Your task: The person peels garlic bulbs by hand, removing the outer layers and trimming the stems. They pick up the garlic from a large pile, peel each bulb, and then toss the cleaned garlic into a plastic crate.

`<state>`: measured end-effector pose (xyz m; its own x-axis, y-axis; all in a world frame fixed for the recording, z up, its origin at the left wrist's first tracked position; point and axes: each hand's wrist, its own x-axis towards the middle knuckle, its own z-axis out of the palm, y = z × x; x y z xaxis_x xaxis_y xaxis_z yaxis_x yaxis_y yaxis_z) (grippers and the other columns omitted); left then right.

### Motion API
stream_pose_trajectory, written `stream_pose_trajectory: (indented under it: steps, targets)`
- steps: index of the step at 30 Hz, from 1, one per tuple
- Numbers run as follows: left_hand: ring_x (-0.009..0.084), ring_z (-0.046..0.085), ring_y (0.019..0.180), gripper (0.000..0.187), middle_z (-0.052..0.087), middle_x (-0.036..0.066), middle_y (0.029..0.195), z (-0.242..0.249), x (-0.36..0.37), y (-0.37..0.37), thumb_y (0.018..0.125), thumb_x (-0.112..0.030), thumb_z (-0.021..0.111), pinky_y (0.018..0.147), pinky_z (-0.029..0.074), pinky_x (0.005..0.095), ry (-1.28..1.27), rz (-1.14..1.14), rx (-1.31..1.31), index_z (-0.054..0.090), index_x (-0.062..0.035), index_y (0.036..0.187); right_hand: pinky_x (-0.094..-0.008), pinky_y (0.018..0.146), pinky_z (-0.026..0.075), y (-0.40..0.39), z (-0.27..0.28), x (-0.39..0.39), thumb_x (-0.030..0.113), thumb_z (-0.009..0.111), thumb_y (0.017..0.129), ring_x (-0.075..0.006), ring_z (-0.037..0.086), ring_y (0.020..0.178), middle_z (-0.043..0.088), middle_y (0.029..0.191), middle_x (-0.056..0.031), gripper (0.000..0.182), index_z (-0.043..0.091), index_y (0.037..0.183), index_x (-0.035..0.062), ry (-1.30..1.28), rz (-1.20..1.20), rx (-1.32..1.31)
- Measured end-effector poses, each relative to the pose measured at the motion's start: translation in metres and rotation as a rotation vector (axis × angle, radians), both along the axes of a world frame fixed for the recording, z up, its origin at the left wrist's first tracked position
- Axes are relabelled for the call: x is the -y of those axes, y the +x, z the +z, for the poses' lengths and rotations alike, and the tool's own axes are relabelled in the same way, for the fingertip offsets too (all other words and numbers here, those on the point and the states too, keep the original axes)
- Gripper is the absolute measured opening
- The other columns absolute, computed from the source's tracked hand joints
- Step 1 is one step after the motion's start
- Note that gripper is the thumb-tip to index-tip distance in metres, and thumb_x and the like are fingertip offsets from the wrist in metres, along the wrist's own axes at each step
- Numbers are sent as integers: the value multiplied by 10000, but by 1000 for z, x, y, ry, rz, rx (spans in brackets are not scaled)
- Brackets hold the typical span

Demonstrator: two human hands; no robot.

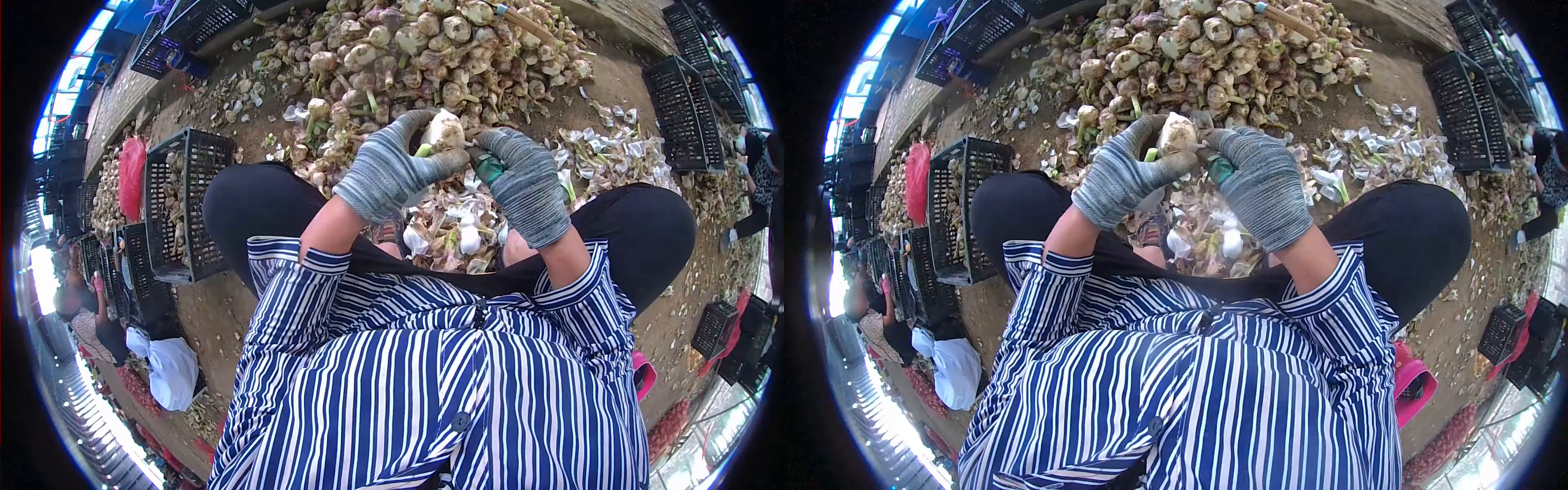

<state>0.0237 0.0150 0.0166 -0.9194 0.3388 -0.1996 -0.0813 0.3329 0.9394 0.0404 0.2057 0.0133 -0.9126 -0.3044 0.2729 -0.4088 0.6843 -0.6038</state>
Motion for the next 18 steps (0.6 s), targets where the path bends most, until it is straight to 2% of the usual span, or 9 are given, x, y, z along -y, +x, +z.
stream_pose_trajectory:
  steps: [2, 3, 6, 8, 11, 13, 15, 17, 18]
  targets:
    - [216, 544, 1019, 604, 564, 157, 1111, 2, 1, 0, 697, -189, 725, 890, 451, 333, -82, -12, -21, 479, -38, 1228, -327, 697, 497, 1, 0, 1, 125, 602, 787, -256, 628, 775, 639, 866, -160, 216, 628, 963, 4, -93, -28, 147]
    - [216, 544, 1019, 604, 564, 157, 1111, 0, 3, 0, 697, -189, 725, 890, 451, 333, -83, -11, -18, 479, -38, 1228, -324, 688, 498, 3, -2, 0, 134, 603, 792, -239, 632, 767, 645, 866, -156, 221, 632, 972, 8, -188, -66, 289]
    - [258, 566, 928, 610, 544, 129, 1027, 3, 9, 0, 654, -71, 660, 833, 481, 332, -159, -191, -320, 511, -188, 1233, -294, 671, 490, -5, -7, -3, 174, 584, 831, -197, 617, 733, 649, 840, -134, 231, 632, 994, 18, -273, -122, 537]
    - [261, 565, 918, 609, 540, 130, 1019, 1, 9, -1, 659, -66, 651, 824, 482, 335, -159, -199, -331, 508, -188, 1238, -252, 653, 477, -5, -2, -3, 220, 565, 864, -136, 590, 712, 649, 822, -91, 262, 625, 1022, 20, -477, -138, 764]
    - [238, 563, 892, 603, 537, 124, 1065, 0, 9, -2, 670, -49, 624, 800, 485, 340, -157, -208, -369, 501, -168, 1248, -242, 649, 474, -8, -12, -9, 225, 567, 866, -112, 578, 720, 643, 822, -79, 281, 612, 1037, 6, -721, -129, 881]
    - [202, 564, 922, 588, 545, 111, 1100, -5, 8, -2, 685, -70, 654, 802, 489, 316, 26, -167, -219, 499, -143, 1248, -234, 637, 471, -9, -15, -7, 229, 585, 854, -114, 577, 714, 639, 830, -86, 291, 608, 1024, -5, -753, -146, 860]
    - [163, 559, 957, 590, 552, 93, 1132, -11, 3, 0, 701, -114, 703, 813, 488, 287, 131, -128, -248, 487, -99, 1250, -230, 633, 470, -10, -8, -5, 226, 593, 847, -113, 575, 721, 636, 840, -82, 282, 613, 1021, 4, -588, -157, 733]
    - [150, 553, 985, 540, 558, 109, 1118, -8, 0, 0, 735, -166, 716, 804, 488, 284, 489, 15, 260, 499, -69, 1220, -229, 629, 471, -7, 0, -3, 233, 594, 846, -117, 575, 717, 635, 849, -83, 289, 614, 1021, 4, -576, -157, 731]
    - [132, 552, 982, 521, 559, 91, 1129, -9, 1, -2, 747, -156, 712, 826, 476, 276, 517, 4, 234, 501, -60, 1214, -229, 624, 472, -6, 5, -3, 240, 595, 844, -121, 575, 712, 635, 858, -84, 296, 614, 1021, 4, -562, -154, 726]
